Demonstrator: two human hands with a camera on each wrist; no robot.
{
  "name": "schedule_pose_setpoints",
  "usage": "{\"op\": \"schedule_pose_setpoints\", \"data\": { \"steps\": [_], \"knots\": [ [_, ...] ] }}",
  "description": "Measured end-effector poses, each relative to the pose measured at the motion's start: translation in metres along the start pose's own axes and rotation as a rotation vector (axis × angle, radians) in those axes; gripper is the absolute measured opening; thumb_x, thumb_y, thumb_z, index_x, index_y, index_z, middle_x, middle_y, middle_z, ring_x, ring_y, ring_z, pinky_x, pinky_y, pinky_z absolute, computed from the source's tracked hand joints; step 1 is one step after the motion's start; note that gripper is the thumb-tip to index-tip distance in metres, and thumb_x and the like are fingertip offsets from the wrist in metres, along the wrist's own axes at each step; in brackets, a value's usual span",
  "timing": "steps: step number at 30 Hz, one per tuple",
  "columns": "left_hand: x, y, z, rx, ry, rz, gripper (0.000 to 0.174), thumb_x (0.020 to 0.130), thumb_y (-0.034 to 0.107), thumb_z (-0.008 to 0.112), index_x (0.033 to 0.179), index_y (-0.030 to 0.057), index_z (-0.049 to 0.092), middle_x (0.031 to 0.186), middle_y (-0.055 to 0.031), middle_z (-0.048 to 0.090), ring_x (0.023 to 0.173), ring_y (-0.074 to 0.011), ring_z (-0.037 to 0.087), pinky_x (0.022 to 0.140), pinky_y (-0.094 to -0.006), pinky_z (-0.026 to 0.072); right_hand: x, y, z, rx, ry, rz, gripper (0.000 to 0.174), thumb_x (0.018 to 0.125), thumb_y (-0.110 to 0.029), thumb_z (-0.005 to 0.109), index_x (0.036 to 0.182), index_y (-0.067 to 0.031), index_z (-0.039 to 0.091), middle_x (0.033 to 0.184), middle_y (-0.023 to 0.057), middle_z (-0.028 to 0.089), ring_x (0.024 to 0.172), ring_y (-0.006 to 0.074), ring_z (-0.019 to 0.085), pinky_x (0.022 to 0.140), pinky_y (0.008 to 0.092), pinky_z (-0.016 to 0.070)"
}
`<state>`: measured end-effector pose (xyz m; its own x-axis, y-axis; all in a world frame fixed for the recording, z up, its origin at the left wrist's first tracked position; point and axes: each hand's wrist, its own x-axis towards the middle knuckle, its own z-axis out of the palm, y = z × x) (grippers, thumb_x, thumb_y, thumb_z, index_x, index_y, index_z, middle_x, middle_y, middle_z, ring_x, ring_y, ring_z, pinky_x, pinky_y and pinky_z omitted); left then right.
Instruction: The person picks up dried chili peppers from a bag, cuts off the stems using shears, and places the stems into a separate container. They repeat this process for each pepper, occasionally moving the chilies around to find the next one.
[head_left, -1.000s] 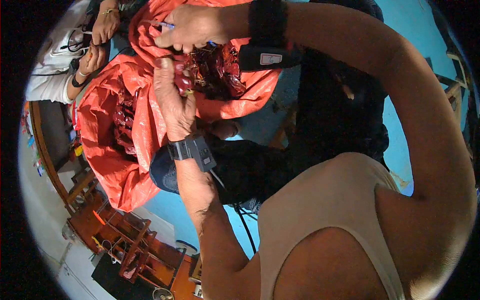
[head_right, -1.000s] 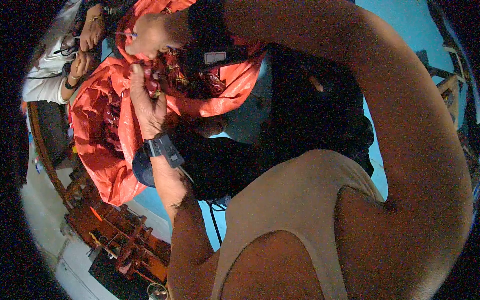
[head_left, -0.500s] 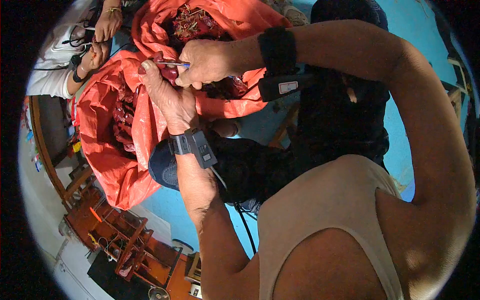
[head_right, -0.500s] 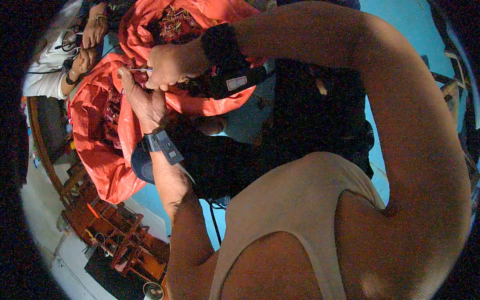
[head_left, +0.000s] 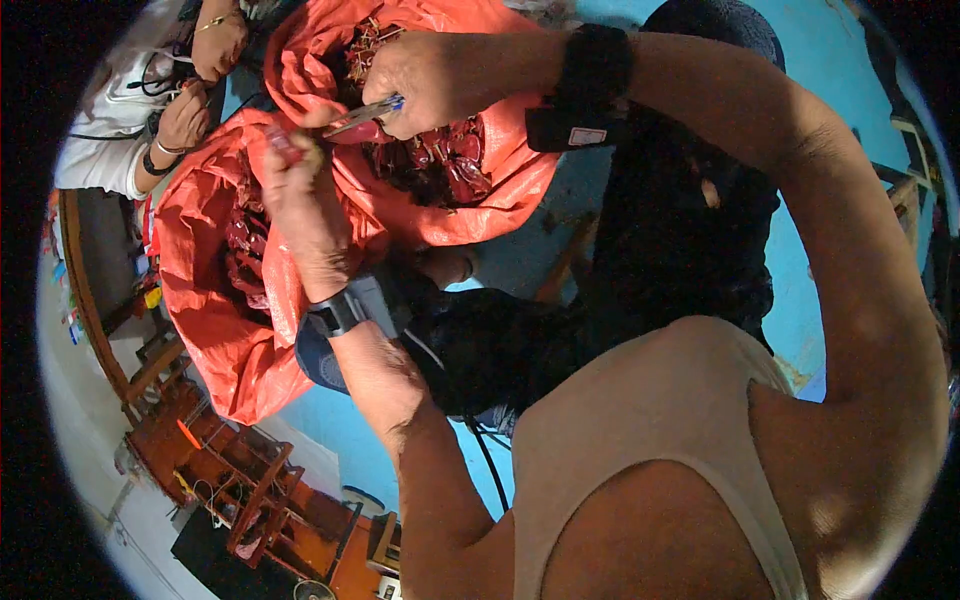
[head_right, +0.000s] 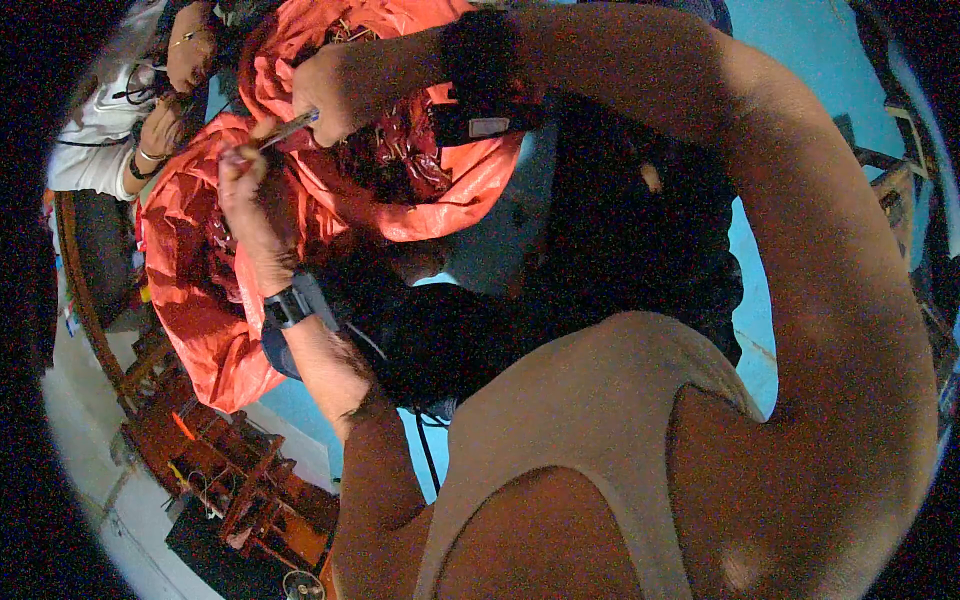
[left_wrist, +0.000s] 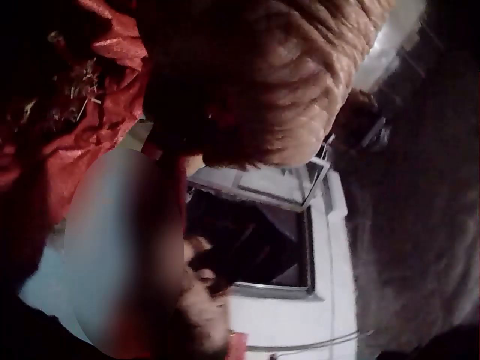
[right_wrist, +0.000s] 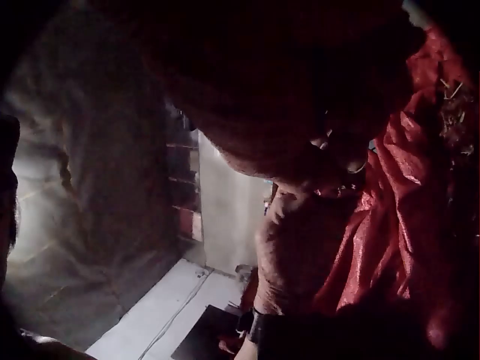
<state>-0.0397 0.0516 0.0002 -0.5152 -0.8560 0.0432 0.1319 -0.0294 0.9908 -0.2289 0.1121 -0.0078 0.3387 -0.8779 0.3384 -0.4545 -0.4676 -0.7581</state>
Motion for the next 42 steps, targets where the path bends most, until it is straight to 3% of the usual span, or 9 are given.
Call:
{"op": "schedule_pose_setpoints", "data": {
  "steps": [10, 17, 19, 22, 28, 30, 34, 36, 42],
  "knots": [
    [-0.017, -0.013, 0.021, 0.322, -0.54, -0.392, 0.031, 0.083, 0.025, 0.054, 0.105, 0.003, 0.053, 0.085, -0.0055, 0.06, 0.069, -0.0113, 0.055, 0.065, -0.0239, 0.0443, -0.003, 0.0, -0.015, 0.012, -0.153, 0.047, 0.021, 0.059, -0.024, 0.058, 0.067, -0.0049, 0.062, 0.06, 0.0124, 0.058, 0.057, 0.0256, 0.058, 0.053, 0.037, 0.0435],
    [-0.029, -0.014, 0.045, 0.268, -0.243, -0.256, 0.028, 0.084, 0.029, 0.055, 0.091, 0.0015, 0.056, 0.072, -0.0014, 0.057, 0.06, -0.0073, 0.052, 0.055, -0.02, 0.0421, -0.001, 0.013, -0.007, 0.06, -0.082, 0.044, 0.021, 0.063, -0.025, 0.06, 0.064, -0.004, 0.057, 0.053, 0.0061, 0.055, 0.046, 0.0168, 0.054, 0.045, 0.0305, 0.0421],
    [-0.026, -0.017, 0.049, 0.205, -0.096, -0.062, 0.027, 0.085, 0.029, 0.053, 0.087, 0.0027, 0.055, 0.068, -0.0001, 0.055, 0.057, -0.0055, 0.049, 0.05, -0.0196, 0.0393, -0.002, 0.006, -0.006, 0.796, -0.09, 0.527, 0.019, 0.075, -0.019, 0.054, 0.069, -0.0014, 0.051, 0.046, -0.0037, 0.039, 0.042, 0.0063, 0.038, 0.04, 0.0226, 0.0286],
    [-0.024, -0.016, 0.049, 0.246, -0.052, -0.072, 0.026, 0.085, 0.03, 0.053, 0.083, 0.0038, 0.054, 0.068, -0.0005, 0.055, 0.057, -0.0051, 0.048, 0.049, -0.0189, 0.0383, -0.017, -0.001, -0.01, 0.912, -0.052, 0.204, 0.026, 0.079, -0.028, 0.054, 0.071, -0.0043, 0.05, 0.047, -0.0071, 0.033, 0.042, 0.0021, 0.033, 0.038, 0.0193, 0.0223],
    [-0.028, -0.014, 0.037, 0.516, -0.218, 0.089, 0.025, 0.084, 0.023, 0.053, 0.093, 0.0007, 0.057, 0.068, -0.0008, 0.055, 0.058, -0.0066, 0.047, 0.052, -0.0222, 0.0382, -0.011, 0.002, -0.019, 0.645, -0.269, 0.489, 0.032, 0.08, -0.033, 0.054, 0.065, -0.0053, 0.053, 0.048, -0.0039, 0.038, 0.044, 0.0027, 0.034, 0.04, 0.02, 0.0251],
    [-0.029, -0.015, 0.032, 0.527, -0.335, -0.059, 0.024, 0.084, 0.022, 0.054, 0.094, 0.0006, 0.057, 0.067, -0.0004, 0.055, 0.057, -0.0062, 0.046, 0.052, -0.0218, 0.0377, -0.009, 0.016, -0.004, 0.362, -0.141, -0.14, 0.034, 0.08, -0.034, 0.054, 0.064, -0.0047, 0.053, 0.049, -0.0031, 0.04, 0.044, 0.0039, 0.037, 0.04, 0.0206, 0.0275],
    [-0.036, -0.011, 0.033, 0.468, -0.326, -0.06, 0.024, 0.083, 0.024, 0.056, 0.092, 0.0022, 0.059, 0.064, 0.0014, 0.055, 0.052, -0.0042, 0.045, 0.047, -0.0196, 0.0359, -0.012, 0.012, 0.003, 0.372, -0.272, 0.065, 0.035, 0.081, -0.035, 0.054, 0.065, -0.004, 0.054, 0.051, -0.0033, 0.041, 0.044, 0.0051, 0.036, 0.041, 0.0215, 0.0292],
    [-0.035, -0.007, 0.029, 0.329, -0.24, -0.215, 0.029, 0.081, 0.03, 0.058, 0.093, 0.0038, 0.058, 0.062, 0.0012, 0.054, 0.049, -0.0044, 0.046, 0.043, -0.0186, 0.0351, -0.016, 0.001, 0.007, 0.818, -0.089, 0.391, 0.034, 0.082, -0.033, 0.054, 0.062, -0.0056, 0.05, 0.052, -0.0029, 0.04, 0.043, 0.0052, 0.034, 0.04, 0.0217, 0.0279],
    [-0.025, -0.009, 0.028, -0.119, -0.292, -0.149, 0.036, 0.08, 0.036, 0.058, 0.088, 0.0008, 0.055, 0.055, -0.0004, 0.048, 0.043, -0.0073, 0.04, 0.041, -0.0204, 0.0316, -0.012, -0.026, -0.006, 1.302, -0.153, 0.285, 0.042, 0.085, -0.027, 0.049, 0.049, -0.0134, 0.03, 0.044, -0.0036, 0.027, 0.037, 0.0065, 0.025, 0.038, 0.0215, 0.0217]
  ]
}}
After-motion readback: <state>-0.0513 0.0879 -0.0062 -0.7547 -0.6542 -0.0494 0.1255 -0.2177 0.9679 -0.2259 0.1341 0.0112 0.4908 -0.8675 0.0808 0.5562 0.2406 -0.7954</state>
